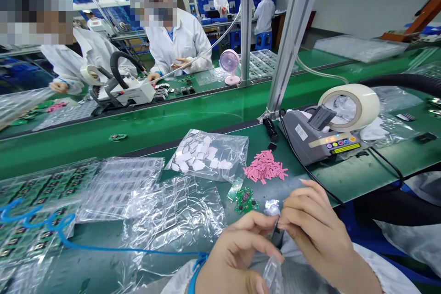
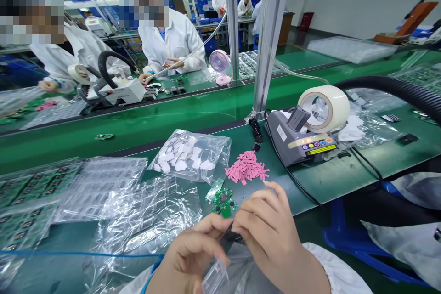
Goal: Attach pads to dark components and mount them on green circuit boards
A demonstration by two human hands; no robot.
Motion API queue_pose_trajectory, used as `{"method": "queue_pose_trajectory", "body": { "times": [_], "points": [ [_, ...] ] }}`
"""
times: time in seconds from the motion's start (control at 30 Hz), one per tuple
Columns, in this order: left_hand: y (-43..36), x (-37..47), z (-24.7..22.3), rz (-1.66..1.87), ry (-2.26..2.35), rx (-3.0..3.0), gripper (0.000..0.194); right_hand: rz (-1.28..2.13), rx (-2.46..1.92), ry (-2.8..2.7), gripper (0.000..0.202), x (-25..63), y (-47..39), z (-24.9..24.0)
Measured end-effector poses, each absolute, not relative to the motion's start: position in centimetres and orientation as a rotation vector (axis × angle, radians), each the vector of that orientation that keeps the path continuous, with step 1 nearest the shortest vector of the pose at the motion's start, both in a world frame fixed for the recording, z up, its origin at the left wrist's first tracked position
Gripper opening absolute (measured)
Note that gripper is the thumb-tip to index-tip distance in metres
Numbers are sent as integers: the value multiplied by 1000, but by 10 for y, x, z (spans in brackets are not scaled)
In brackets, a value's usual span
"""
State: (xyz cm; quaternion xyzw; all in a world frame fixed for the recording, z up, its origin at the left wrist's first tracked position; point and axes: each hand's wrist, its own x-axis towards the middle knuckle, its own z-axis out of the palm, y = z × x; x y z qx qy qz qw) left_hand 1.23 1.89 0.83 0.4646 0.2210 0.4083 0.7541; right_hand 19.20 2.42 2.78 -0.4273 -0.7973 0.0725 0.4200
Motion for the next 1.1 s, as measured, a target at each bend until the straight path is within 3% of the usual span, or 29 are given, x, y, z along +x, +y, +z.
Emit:
{"method": "queue_pose_trajectory", "body": {
  "times": [0.53,0.67,0.8,0.93,1.03,1.1],
  "points": [
    [21,18,7,849,494,847,31,197,-1102,-2079,18,193,25,22],
    [23,18,7,902,552,627,32,501,-1067,-2125,21,198,14,20],
    [28,12,4,998,585,533,32,864,-1225,-2065,26,209,14,-27],
    [28,9,3,947,648,517,34,513,-1501,-2135,24,217,23,-72],
    [26,13,3,895,651,514,35,519,-1389,-2110,13,217,27,-55],
    [25,16,3,870,628,519,33,461,-1225,-2135,33,212,29,-29]
  ]
}}
